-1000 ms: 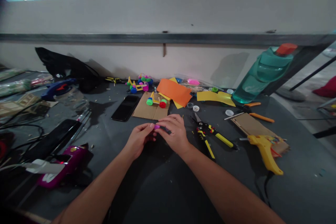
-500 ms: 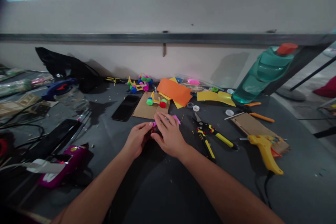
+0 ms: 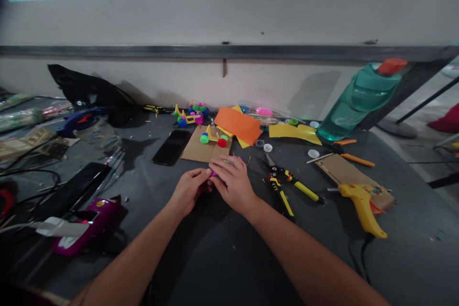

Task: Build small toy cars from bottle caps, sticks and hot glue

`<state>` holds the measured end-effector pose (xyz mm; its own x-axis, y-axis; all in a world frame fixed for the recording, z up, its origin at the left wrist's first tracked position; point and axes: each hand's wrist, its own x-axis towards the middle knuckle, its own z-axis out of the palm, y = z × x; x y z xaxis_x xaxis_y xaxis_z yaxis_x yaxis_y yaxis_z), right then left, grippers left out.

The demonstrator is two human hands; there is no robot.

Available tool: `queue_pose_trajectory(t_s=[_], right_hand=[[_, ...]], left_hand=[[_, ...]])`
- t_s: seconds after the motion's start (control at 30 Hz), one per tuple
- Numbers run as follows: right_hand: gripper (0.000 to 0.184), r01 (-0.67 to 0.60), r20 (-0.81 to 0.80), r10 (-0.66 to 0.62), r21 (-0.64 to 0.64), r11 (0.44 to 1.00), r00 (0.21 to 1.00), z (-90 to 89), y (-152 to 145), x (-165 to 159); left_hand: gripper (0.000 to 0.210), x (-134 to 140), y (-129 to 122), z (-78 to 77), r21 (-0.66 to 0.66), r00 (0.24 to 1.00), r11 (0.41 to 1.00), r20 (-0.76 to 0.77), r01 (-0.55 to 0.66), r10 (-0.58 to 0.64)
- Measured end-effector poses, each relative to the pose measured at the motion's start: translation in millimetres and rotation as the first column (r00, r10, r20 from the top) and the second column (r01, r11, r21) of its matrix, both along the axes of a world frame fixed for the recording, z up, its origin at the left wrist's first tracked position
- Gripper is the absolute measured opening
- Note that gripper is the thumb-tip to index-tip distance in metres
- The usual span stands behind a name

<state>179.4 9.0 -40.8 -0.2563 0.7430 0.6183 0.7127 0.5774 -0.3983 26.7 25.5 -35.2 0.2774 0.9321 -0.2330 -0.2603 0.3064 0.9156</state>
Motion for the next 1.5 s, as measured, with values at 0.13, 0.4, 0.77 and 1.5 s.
queue_pose_trajectory(t_s=[0.13,0.4,0.77,1.5], right_hand=[[0.018,0.014,-0.127,-0.007,0.055,0.998,0.992,0.0,2.4,2.8],[0.018,0.011,-0.171,-0.005,0.036,0.999,0.985,4.1,1.7,1.7],[0.023,0.002,-0.180,0.000,0.014,1.000,0.984,1.6,2.7,1.6],[0.021,0.004,-0.210,-0.002,0.008,1.000,0.978,2.7,3.3,0.7]], left_hand=[[0.034,0.4,-0.9,3.7,-0.010,1.000,1.000,0.013,-0.016,0.016],[0.029,1.2,-1.3,2.4,-0.012,1.000,1.000,0.019,0.005,-0.004],[0.027,1.2,-1.6,1.7,-0.014,1.000,1.000,0.022,0.015,-0.015],[0.033,2.3,-1.8,2.8,0.001,0.999,0.999,0.016,0.032,-0.032]])
